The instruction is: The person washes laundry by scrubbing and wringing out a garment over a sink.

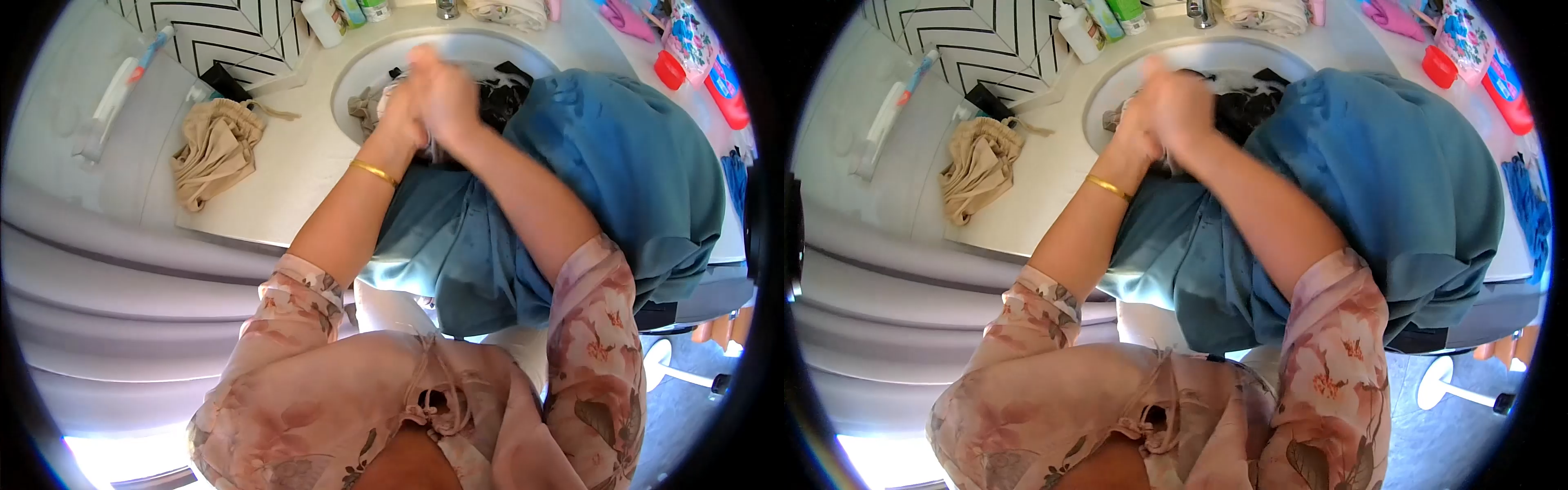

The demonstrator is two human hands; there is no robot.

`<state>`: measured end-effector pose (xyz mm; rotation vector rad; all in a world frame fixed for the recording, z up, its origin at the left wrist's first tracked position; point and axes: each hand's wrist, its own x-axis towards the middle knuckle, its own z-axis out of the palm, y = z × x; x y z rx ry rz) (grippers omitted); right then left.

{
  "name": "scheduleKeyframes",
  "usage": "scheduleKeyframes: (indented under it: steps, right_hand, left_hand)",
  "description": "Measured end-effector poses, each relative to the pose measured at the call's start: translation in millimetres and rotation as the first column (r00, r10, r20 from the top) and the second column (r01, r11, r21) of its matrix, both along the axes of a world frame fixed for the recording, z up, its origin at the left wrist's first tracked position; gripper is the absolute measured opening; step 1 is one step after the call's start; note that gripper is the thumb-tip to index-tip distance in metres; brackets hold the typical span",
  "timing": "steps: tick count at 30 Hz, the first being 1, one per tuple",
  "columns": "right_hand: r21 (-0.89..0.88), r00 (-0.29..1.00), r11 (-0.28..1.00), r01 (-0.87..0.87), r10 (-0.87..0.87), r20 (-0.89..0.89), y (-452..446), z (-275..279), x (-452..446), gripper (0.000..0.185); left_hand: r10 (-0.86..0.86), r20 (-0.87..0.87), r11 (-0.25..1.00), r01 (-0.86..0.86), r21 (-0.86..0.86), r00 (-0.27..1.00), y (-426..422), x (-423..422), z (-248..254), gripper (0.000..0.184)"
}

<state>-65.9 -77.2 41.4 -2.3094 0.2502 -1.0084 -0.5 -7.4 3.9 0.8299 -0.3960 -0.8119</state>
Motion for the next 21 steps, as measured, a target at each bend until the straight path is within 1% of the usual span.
scheduleKeyframes:
  steps: [1,2,3,4,5,6,7,8,9,10,11,14,16,18,19,21]
  right_hand:
    - [0.042,0.991,0.990,0.133,-0.133,0.015,-22,9,4,0.023]
    - [0.017,0.964,0.965,0.262,-0.262,0.041,-43,14,3,0.020]
    - [0.100,0.978,0.973,0.206,-0.207,0.000,-45,6,2,0.018]
    - [0.088,0.978,0.974,0.208,-0.210,0.004,-47,3,1,0.019]
    - [0.078,0.977,0.975,0.210,-0.211,0.008,-47,2,0,0.019]
    - [0.057,0.978,0.976,0.208,-0.209,0.011,-46,3,0,0.019]
    - [0.043,0.979,0.978,0.202,-0.203,0.011,-42,2,-1,0.020]
    - [0.033,0.981,0.980,0.194,-0.195,0.010,-36,0,0,0.020]
    - [0.018,0.983,0.983,0.185,-0.185,0.016,-32,2,1,0.020]
    - [-0.004,0.984,0.985,0.174,-0.174,0.024,-31,3,4,0.021]
    - [0.068,0.949,0.958,0.279,-0.286,0.131,-41,6,5,0.031]
    - [-0.016,0.993,0.997,0.080,-0.078,0.091,-11,-12,-4,0.023]
    - [-0.011,0.997,0.999,0.041,-0.040,0.067,-10,-8,-6,0.023]
    - [-0.004,0.999,1.000,-0.005,0.006,0.053,-6,3,-8,0.024]
    - [0.015,0.999,1.000,0.026,-0.026,0.042,-7,7,-8,0.024]
    - [0.056,0.995,0.994,0.095,-0.096,0.007,-9,10,-13,0.025]
  left_hand:
    - [0.010,-0.162,0.992,0.011,0.127,0.987,-6,-36,45,0.029]
    - [0.015,-0.174,0.998,-0.005,0.056,0.985,-17,-38,42,0.028]
    - [0.023,-0.184,0.998,-0.012,0.061,0.983,-19,-37,39,0.028]
    - [0.024,-0.194,0.998,-0.010,0.069,0.981,-22,-34,37,0.028]
    - [0.017,0.014,1.000,-0.018,0.026,1.000,-19,-16,17,0.029]
    - [0.111,0.348,0.992,-0.122,0.011,0.931,-23,-2,-7,0.028]
    - [0.189,0.639,0.975,-0.220,-0.032,0.746,-22,10,-32,0.028]
    - [-0.009,0.322,0.986,0.061,-0.152,0.947,-19,6,-21,0.027]
    - [-0.246,-0.051,0.927,0.220,-0.305,0.968,-16,3,-10,0.026]
    - [0.016,-0.191,0.996,0.001,0.089,0.981,-12,-40,44,0.025]
    - [0.023,-0.160,0.997,-0.011,0.070,0.987,-14,-41,44,0.026]
    - [0.067,-0.069,0.996,-0.062,0.068,0.995,-16,-42,37,0.028]
    - [0.116,-0.006,0.990,-0.115,0.081,0.993,-10,-39,30,0.028]
    - [0.171,0.067,0.980,-0.176,0.089,0.983,-1,-44,41,0.029]
    - [0.019,-0.187,0.994,0.002,0.111,0.982,-4,-44,51,0.027]
    - [0.005,-0.204,0.998,0.006,0.057,0.979,-9,-34,39,0.025]
